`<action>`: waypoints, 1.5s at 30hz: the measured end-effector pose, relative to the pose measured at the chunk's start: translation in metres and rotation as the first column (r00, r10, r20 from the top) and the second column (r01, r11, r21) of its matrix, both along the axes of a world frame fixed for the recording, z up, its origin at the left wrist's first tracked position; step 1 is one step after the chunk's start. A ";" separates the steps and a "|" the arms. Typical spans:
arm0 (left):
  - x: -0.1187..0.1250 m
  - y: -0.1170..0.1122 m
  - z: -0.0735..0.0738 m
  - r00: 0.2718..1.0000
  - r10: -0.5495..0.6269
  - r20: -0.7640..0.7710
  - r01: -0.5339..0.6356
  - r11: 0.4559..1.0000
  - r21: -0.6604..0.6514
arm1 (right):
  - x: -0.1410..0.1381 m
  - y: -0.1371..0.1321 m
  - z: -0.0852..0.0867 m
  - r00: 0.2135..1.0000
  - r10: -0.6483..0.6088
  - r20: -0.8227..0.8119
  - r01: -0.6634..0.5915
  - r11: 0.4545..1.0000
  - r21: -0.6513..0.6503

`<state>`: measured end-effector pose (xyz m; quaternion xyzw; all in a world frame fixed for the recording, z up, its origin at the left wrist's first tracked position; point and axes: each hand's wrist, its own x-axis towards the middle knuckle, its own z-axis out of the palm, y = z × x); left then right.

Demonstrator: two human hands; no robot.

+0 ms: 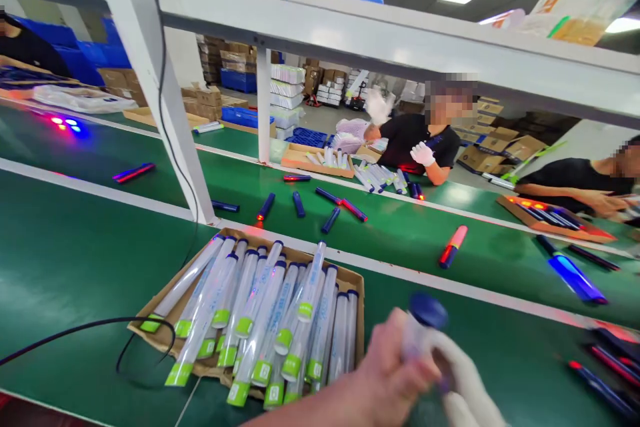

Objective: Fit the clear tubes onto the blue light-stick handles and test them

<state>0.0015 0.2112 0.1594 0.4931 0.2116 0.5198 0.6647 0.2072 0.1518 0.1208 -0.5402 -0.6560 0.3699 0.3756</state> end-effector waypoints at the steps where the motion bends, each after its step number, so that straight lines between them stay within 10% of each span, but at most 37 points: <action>1: -0.002 0.004 0.005 0.990 0.107 0.093 -0.099 0.992 -0.080 | -0.013 -0.006 -0.001 1.000 -0.016 0.018 0.018 0.996 -0.082; 5: -0.020 0.028 0.042 0.816 0.427 0.389 -0.215 0.849 -0.482 | -0.067 -0.013 0.025 0.990 0.039 0.138 0.006 0.949 -0.314; 10: -0.053 0.041 0.075 0.793 0.299 0.530 0.004 0.868 -0.496 | -0.110 -0.017 0.078 0.983 -0.033 0.178 0.066 0.981 -0.183; 14: -0.060 0.033 0.077 0.790 0.206 0.577 0.102 0.885 -0.455 | -0.133 -0.030 0.084 0.992 -0.036 0.119 0.050 0.991 -0.122; 17: -0.063 0.039 0.071 0.872 0.270 0.408 -0.061 0.887 -0.457 | -0.134 -0.018 0.075 0.989 -0.079 0.126 0.101 0.980 -0.172; 20: -0.079 0.055 0.062 0.950 0.267 -0.165 -0.298 0.931 -0.213 | -0.105 0.041 0.071 0.958 -0.208 0.196 0.250 0.943 -0.220; 21: -0.086 0.059 0.059 0.872 0.259 -0.416 -0.303 0.952 -0.042 | -0.088 0.071 0.072 0.928 -0.282 0.244 0.336 0.916 -0.221; 23: -0.100 0.066 0.054 0.495 0.329 -0.804 -0.190 0.944 0.270 | -0.052 0.137 0.077 0.853 -0.387 0.350 0.467 0.864 -0.186; 26: -0.112 0.070 0.048 -0.119 0.375 -0.919 -0.053 0.922 0.383 | -0.013 0.225 0.079 0.722 -0.473 0.505 0.615 0.774 -0.153; 28: -0.115 0.071 0.045 -0.263 0.294 -0.919 -0.050 0.947 0.318 | -0.009 0.265 0.071 0.660 -0.491 0.569 0.660 0.740 -0.129; 33: -0.132 0.079 0.032 -0.126 0.227 -0.966 -0.115 0.964 0.241 | -0.058 0.318 0.045 0.707 -0.442 0.552 0.602 0.786 -0.141; 37: -0.158 0.078 0.034 0.330 0.312 -0.891 -0.348 0.918 0.192 | -0.078 0.314 0.043 0.862 -0.355 0.361 0.464 0.839 -0.283; 41: -0.170 0.071 0.053 0.742 0.468 -0.481 -0.560 0.826 -0.060 | -0.078 0.247 0.052 0.976 -0.207 -0.061 0.175 0.923 -0.342; 45: -0.161 0.072 0.073 0.830 0.546 -0.117 -0.552 0.770 -0.321 | -0.104 0.138 0.065 0.898 0.052 -0.436 -0.196 0.936 -0.293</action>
